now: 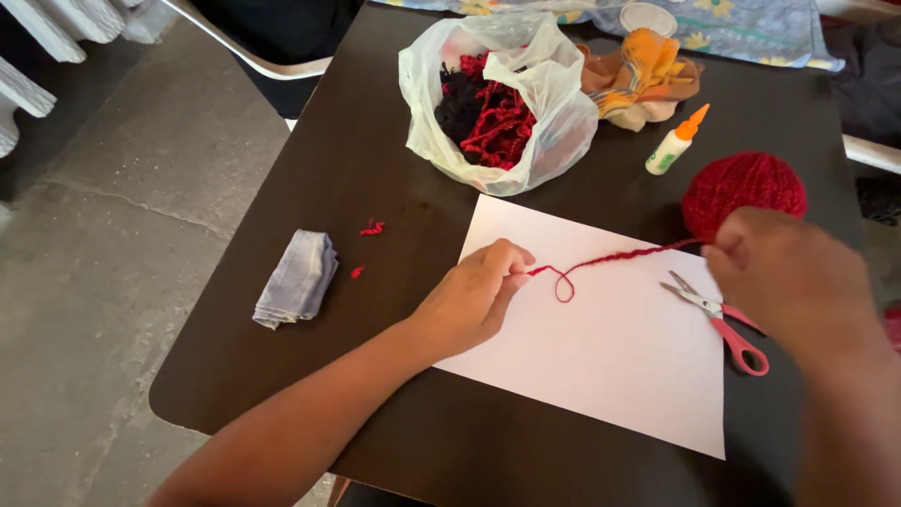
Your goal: Tying and cutting small bundles of red yarn to create craft elements
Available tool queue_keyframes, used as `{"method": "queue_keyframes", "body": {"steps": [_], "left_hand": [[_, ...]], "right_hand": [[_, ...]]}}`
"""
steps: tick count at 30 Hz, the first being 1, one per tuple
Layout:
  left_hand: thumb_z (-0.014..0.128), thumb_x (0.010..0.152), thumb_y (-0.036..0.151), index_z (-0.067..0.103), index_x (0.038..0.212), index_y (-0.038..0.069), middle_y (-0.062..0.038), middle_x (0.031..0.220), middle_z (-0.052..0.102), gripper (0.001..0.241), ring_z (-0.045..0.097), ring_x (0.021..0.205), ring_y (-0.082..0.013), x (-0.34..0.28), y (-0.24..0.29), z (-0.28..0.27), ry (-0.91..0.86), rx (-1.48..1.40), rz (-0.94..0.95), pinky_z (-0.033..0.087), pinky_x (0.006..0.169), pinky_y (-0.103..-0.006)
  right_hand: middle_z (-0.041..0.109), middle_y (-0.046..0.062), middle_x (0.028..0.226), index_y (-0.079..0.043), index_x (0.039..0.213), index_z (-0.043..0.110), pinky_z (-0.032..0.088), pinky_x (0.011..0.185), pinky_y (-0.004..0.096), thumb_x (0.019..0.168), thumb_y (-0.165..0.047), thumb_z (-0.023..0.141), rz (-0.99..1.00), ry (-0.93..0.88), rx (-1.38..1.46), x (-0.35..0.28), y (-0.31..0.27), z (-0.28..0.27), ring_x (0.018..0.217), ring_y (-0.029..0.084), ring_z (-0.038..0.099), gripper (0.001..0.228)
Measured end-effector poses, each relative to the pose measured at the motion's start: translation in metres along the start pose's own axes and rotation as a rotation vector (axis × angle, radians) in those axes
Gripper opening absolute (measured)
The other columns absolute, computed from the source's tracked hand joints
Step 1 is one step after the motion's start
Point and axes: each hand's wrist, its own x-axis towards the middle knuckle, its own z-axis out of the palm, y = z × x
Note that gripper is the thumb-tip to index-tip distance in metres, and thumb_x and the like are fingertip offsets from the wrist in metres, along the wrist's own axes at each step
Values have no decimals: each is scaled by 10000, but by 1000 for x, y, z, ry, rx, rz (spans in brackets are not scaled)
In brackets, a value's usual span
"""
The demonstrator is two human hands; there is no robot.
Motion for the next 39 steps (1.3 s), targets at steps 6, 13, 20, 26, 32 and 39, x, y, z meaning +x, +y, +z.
{"method": "queue_keyframes", "body": {"steps": [6,13,20,26,32,39], "left_hand": [[429,1049,118,350,1024,96,-73,826,606,86,562,597,-267,1,-10,1,-66,138,-61,425,535,-407],[364,1048,163,409,1029,106,-23,888,730,75,696,697,-224,0,-8,0,-135,103,-135,506,610,-376],[453,1014,135,408,961,130,-5,868,709,69,629,644,-228,4,-10,-5,-181,118,-178,467,609,-386],[496,1031,131,385,966,128,-6,786,641,128,551,560,-255,3,-21,-5,-188,224,-132,432,546,-398],[475,1041,177,426,995,138,-18,781,634,78,602,625,-281,5,-18,-9,-203,220,-209,445,597,-420],[456,1053,184,408,1005,112,-13,679,589,99,572,550,-255,3,-27,-2,-118,210,-193,431,531,-410]], "right_hand": [[642,-31,1281,-177,1244,683,541,907,455,943,-335,598,-240,4,151,3,-7,21,1332,178,539,351],[750,-58,1094,-213,1034,704,538,788,421,989,-334,509,-125,-62,88,-5,-17,1,1006,214,708,234],[829,-45,1068,-281,1193,738,559,802,375,950,-415,637,-85,-192,137,9,-4,9,992,212,765,295],[694,-72,1165,-248,1168,756,516,909,296,796,-362,811,-339,-216,291,9,-22,40,1061,122,703,392],[655,-32,1174,-222,1175,708,514,909,311,729,-363,901,-271,-353,251,0,-34,36,1063,151,687,506],[741,-64,921,-197,893,701,483,763,288,741,-331,919,-225,-398,268,15,-24,55,845,125,676,298]]}}
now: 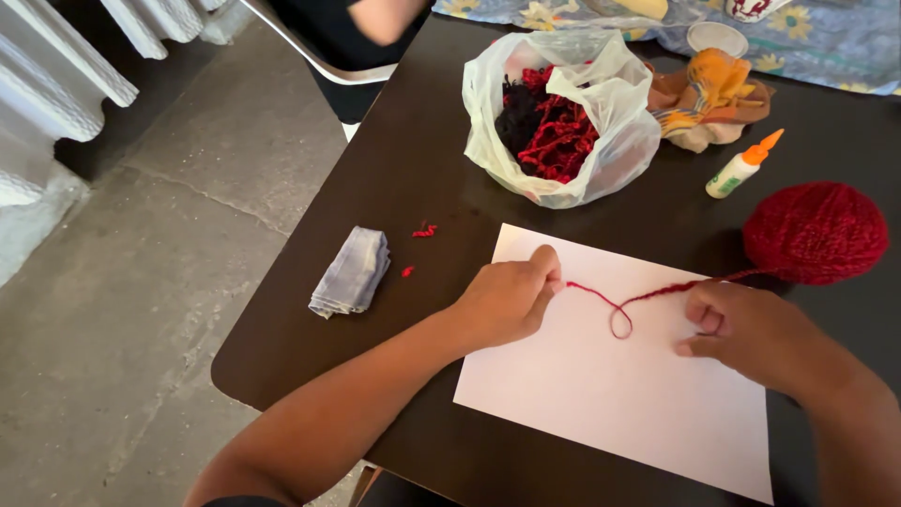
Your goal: Tying and cutting small bundles of red yarn to create craft elements
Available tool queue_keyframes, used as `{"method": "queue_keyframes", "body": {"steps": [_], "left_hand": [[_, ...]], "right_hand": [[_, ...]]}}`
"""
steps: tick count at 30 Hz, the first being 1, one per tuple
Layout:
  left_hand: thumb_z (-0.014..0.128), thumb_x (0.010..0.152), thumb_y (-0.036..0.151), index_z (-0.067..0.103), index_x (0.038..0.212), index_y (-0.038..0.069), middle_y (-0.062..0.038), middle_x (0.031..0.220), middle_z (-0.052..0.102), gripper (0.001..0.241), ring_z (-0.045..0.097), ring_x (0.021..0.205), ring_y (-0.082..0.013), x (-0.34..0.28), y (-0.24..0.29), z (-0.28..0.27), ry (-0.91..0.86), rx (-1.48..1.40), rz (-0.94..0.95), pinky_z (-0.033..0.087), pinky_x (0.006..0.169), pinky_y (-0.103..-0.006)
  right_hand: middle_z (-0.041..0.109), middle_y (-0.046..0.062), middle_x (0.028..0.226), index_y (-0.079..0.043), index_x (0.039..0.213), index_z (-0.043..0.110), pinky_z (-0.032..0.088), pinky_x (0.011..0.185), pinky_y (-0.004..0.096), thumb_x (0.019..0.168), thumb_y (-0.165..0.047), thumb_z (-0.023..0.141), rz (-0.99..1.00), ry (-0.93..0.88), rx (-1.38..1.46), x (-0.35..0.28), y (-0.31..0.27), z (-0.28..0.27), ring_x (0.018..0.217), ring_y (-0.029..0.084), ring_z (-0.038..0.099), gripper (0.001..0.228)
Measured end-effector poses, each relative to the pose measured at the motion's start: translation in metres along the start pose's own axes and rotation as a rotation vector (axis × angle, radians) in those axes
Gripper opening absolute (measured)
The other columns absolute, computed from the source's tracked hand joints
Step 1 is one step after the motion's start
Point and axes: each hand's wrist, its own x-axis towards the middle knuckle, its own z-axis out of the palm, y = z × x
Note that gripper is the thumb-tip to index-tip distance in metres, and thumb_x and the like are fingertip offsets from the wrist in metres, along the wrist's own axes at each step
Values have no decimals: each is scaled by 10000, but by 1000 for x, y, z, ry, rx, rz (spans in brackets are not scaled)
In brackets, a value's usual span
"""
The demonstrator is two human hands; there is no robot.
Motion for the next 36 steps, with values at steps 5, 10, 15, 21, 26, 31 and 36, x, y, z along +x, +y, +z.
{"method": "queue_keyframes", "body": {"steps": [5,10,15,21,26,31,36], "left_hand": [[458,1007,153,450,1059,113,-58,831,698,67,680,658,-294,6,-2,-9,44,45,-137,499,595,-459],[465,1044,147,478,1090,126,-33,724,646,53,669,601,-234,10,0,-27,30,104,-313,538,574,-426],[487,1025,74,436,1002,111,-11,809,599,67,526,532,-189,2,1,-27,427,-131,51,434,535,-359],[476,1054,153,518,934,121,-120,1130,601,132,581,1094,-172,-8,41,-44,399,-540,288,454,866,-295],[475,1085,257,531,961,140,-117,1213,587,179,599,1017,-173,3,24,-43,547,-719,379,463,876,-283],[507,1015,121,530,928,153,-47,1116,610,95,570,892,-146,1,18,-65,765,-889,262,444,798,-250],[324,1090,344,466,811,115,-102,1030,579,388,536,908,-188,-1,28,-74,897,-667,321,452,899,-338]], "right_hand": [[807,-37,920,-214,1003,740,505,708,314,812,-340,854,126,-50,-49,-10,-10,-10,788,174,727,256],[810,-58,841,-224,965,736,497,729,297,808,-343,823,28,-19,-80,-2,6,-7,773,136,734,215],[842,-53,869,-184,908,737,489,730,310,906,-452,710,118,39,-130,-35,-19,-33,809,161,748,269],[542,116,1458,-94,1468,509,411,1105,415,845,-299,732,-568,506,214,-21,-31,4,1275,281,563,693],[594,87,1408,-128,1516,490,359,1159,450,813,-223,723,-639,495,299,1,-33,44,1335,287,523,747],[685,129,1309,-16,1477,483,394,1104,434,792,-21,616,-702,571,318,5,-21,29,1233,269,613,698],[770,69,1075,-27,1179,736,546,920,323,971,35,637,-703,736,399,10,-11,26,1044,207,704,239]]}}
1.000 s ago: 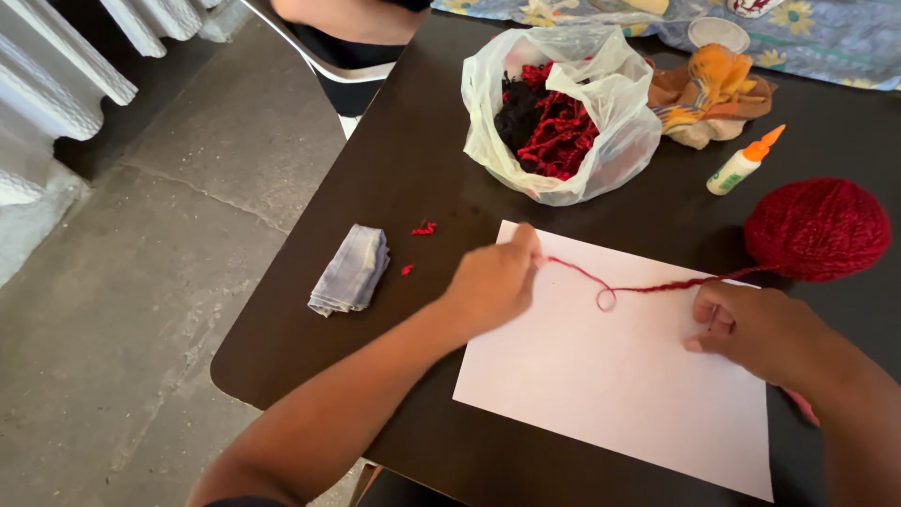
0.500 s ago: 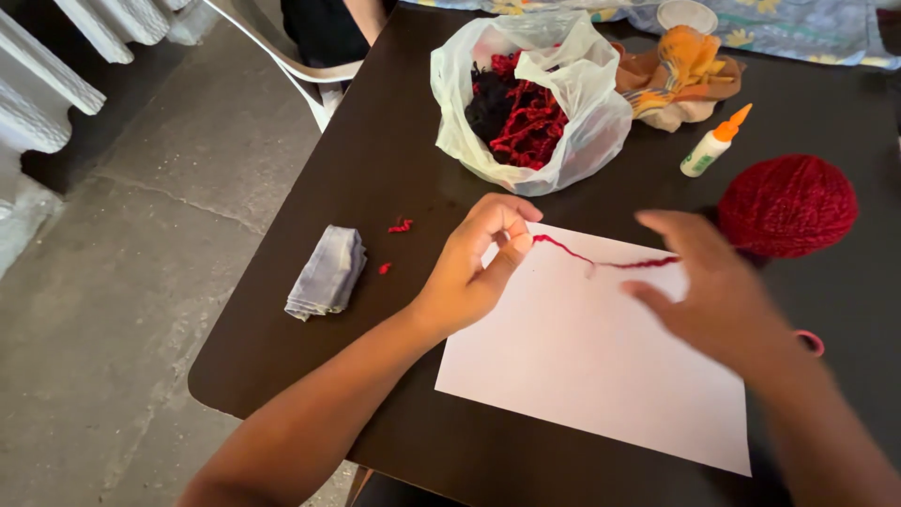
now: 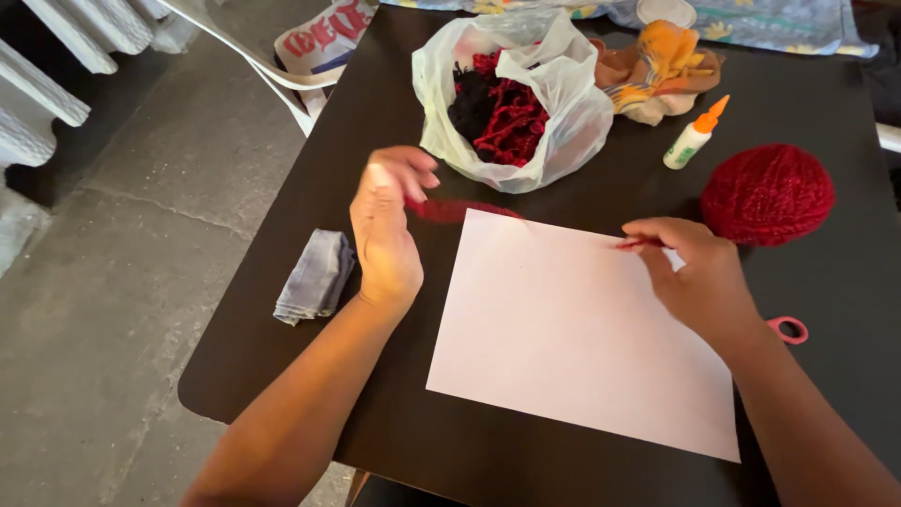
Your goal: Tying and cutting small bundles of red yarn to create craft elements
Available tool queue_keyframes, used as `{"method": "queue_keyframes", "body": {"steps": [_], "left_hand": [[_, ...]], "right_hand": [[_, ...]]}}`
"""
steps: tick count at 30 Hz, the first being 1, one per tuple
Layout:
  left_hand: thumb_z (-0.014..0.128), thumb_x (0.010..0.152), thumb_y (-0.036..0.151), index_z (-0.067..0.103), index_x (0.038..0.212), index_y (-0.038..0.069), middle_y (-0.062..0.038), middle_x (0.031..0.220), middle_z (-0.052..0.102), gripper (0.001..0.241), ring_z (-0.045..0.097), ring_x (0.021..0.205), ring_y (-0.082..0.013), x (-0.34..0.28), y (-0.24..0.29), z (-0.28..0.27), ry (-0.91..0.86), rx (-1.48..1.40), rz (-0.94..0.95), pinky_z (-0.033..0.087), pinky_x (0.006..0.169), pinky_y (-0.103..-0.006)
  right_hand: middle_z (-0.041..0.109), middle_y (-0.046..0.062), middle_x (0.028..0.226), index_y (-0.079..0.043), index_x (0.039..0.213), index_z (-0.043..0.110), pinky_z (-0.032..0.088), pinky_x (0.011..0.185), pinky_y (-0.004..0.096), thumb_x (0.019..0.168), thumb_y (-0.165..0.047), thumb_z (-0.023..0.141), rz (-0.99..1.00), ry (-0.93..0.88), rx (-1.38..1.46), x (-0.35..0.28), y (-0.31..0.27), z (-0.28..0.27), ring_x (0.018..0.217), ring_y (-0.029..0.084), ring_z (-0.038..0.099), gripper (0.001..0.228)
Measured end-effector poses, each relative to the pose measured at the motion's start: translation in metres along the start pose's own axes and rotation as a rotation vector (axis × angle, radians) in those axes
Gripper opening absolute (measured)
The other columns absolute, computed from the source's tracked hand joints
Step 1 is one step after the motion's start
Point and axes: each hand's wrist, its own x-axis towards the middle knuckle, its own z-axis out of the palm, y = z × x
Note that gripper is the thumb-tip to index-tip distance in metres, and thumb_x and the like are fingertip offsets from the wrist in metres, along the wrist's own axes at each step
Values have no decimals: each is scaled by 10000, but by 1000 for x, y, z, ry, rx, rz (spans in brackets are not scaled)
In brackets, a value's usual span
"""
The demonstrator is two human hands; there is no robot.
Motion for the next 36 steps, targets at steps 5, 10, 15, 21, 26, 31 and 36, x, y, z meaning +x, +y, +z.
{"method": "queue_keyframes", "body": {"steps": [5,10,15,21,26,31,36], "left_hand": [[282,1052,455,488,569,97,-91,789,647,636,560,699,-176,-12,-2,2,-144,110,-99,444,738,-334],[541,1035,137,660,1063,105,-3,1015,733,126,544,609,-62,-36,1,17,-446,64,-128,466,583,-234],[575,898,104,422,1389,94,-82,1314,462,515,649,660,-151,-67,3,37,-778,-425,-725,501,500,-235],[560,1018,109,717,1018,-5,-110,698,658,195,521,390,-93,-57,-10,31,-613,-332,-841,356,348,-193],[586,1029,197,709,985,-31,-180,756,724,263,502,315,-97,-34,-16,16,-420,-532,-879,304,281,-169],[640,1018,214,694,955,-50,-236,773,741,277,483,278,-114,-27,-23,9,-220,-687,-951,288,250,-147],[623,1025,188,679,869,-51,-171,571,598,291,363,250,-103,-42,-48,15,-158,-574,-936,226,255,-166]], "right_hand": [[755,133,1101,15,1315,650,564,949,363,1001,155,492,-216,60,71,0,-25,-15,1026,249,721,379],[748,126,1185,-45,1435,593,541,1039,470,1008,231,549,-387,160,-1,-1,-26,-15,1105,279,722,511],[772,129,1026,8,1112,773,563,870,420,951,54,661,-539,239,-58,7,-37,7,981,342,728,201],[769,137,1001,40,1244,733,577,846,423,940,100,616,-405,251,-16,1,1,19,962,327,723,331],[747,193,1070,55,1395,639,571,864,382,1039,103,500,-145,333,111,-1,33,10,977,299,678,386],[718,207,1141,66,1451,560,514,1029,432,1138,60,376,13,416,165,-2,17,8,1092,291,668,362],[656,242,1240,92,1521,391,482,1049,497,1028,171,454,-6,357,177,-2,21,14,1162,356,634,503]]}}
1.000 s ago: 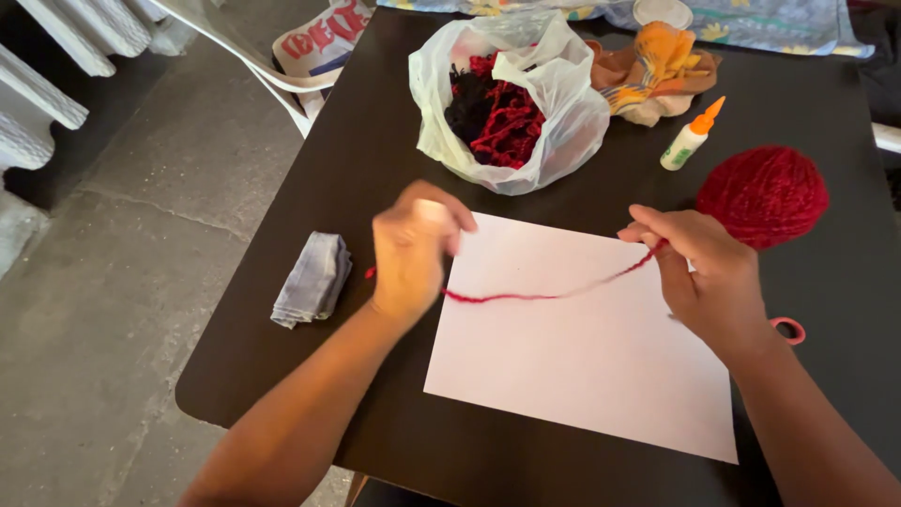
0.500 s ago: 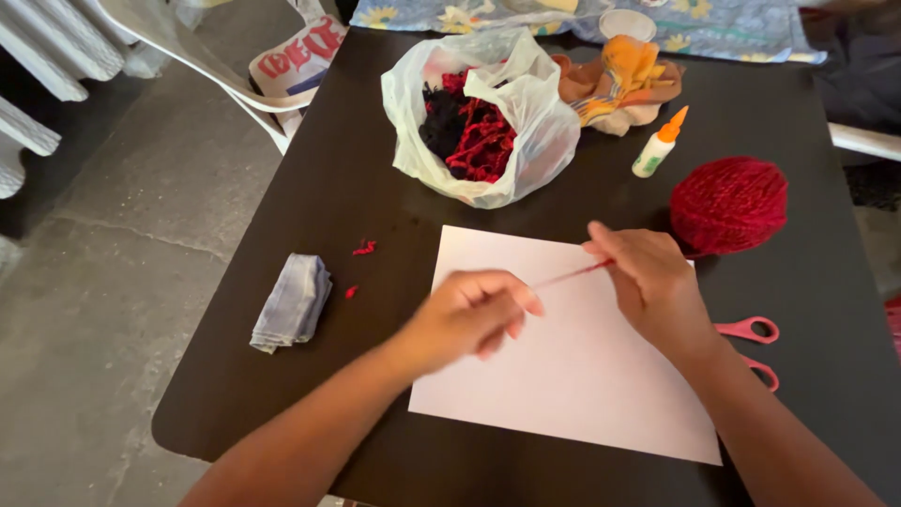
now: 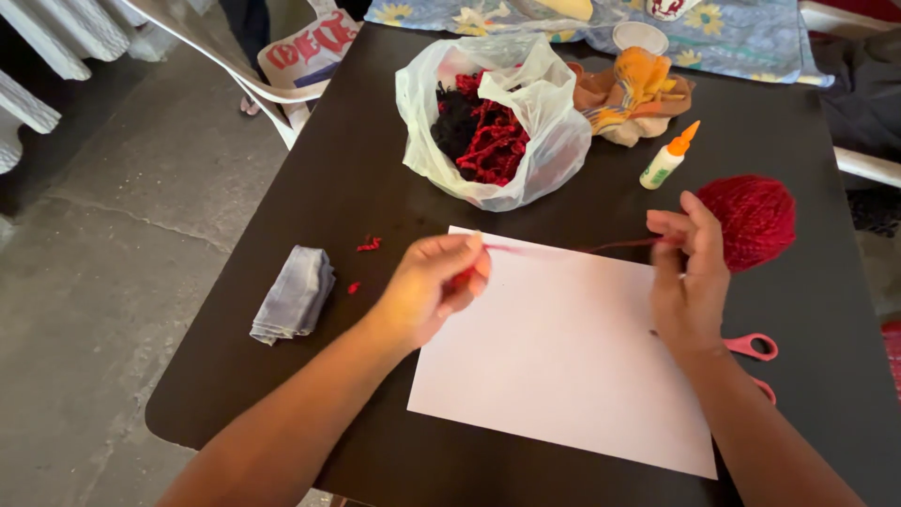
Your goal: Tying and cutting small bundles of red yarn to create craft elements
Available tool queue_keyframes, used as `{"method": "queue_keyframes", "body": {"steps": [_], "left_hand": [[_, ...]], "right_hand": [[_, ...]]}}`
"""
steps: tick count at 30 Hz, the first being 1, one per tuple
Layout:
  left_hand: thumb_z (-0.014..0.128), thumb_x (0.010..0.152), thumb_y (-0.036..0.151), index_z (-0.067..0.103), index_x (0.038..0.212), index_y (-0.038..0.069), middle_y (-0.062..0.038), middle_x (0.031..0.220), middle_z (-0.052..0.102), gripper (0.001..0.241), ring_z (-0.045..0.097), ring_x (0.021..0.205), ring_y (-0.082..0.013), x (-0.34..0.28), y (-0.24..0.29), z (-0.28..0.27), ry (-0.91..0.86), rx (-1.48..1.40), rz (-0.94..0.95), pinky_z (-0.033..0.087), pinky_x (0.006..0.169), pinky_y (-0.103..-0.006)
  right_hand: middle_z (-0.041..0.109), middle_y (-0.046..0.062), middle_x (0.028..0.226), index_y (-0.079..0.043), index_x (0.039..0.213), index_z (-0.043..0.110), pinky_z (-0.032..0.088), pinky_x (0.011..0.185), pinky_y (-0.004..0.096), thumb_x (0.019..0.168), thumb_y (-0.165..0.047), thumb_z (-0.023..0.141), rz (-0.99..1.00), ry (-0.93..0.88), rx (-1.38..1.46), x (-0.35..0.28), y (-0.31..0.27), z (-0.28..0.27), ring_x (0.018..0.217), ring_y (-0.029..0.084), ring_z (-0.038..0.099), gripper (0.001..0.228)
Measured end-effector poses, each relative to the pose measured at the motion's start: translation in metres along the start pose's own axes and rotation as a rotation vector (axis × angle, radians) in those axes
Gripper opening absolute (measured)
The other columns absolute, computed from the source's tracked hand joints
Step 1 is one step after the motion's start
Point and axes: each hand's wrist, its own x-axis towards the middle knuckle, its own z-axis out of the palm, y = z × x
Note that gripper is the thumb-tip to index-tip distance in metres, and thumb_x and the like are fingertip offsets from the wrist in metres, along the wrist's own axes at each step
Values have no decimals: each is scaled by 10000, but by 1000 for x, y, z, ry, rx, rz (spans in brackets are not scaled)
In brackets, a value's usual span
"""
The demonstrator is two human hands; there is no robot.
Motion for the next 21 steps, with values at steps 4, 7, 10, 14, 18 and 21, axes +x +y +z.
{"method": "queue_keyframes", "body": {"steps": [4,7,10,14,18,21], "left_hand": [[576,1035,166,688,850,22,-95,583,589,259,423,366,-70,-7,-32,3,-108,283,34,294,333,-169],[517,1054,158,668,875,37,-64,639,576,264,439,462,-56,-21,-38,15,-210,392,56,316,405,-162],[555,1063,119,699,883,46,-73,630,616,242,429,431,-52,-29,-27,22,-277,513,110,331,377,-165],[522,1089,183,653,839,44,-73,589,541,315,422,417,-85,-18,-40,8,-217,328,71,340,380,-185],[483,1097,195,589,775,48,-84,529,464,369,380,337,-109,-12,-30,5,-52,138,52,291,328,-194],[470,1102,208,563,777,60,-71,554,451,369,377,352,-99,-12,-17,12,12,82,54,283,339,-186]], "right_hand": [[543,266,1413,57,1556,319,355,1176,515,675,154,557,-82,-125,84,-1,-3,1,1351,411,525,918],[444,274,1529,74,1558,297,221,1247,530,636,78,583,-97,-248,283,-5,-22,5,1473,420,381,965],[532,240,1486,63,1491,446,241,1234,520,716,-173,679,-175,-390,213,-18,-39,14,1463,431,418,844],[733,9,1163,-178,1266,682,505,990,368,782,-218,794,12,-396,-52,-37,-33,35,1098,217,697,498],[789,-8,875,-198,998,793,606,762,295,824,-140,841,128,-225,-36,-36,-32,36,788,175,763,190],[776,42,843,-144,1001,775,596,721,295,831,-87,855,239,-160,-19,-32,-31,34,754,199,747,196]]}}
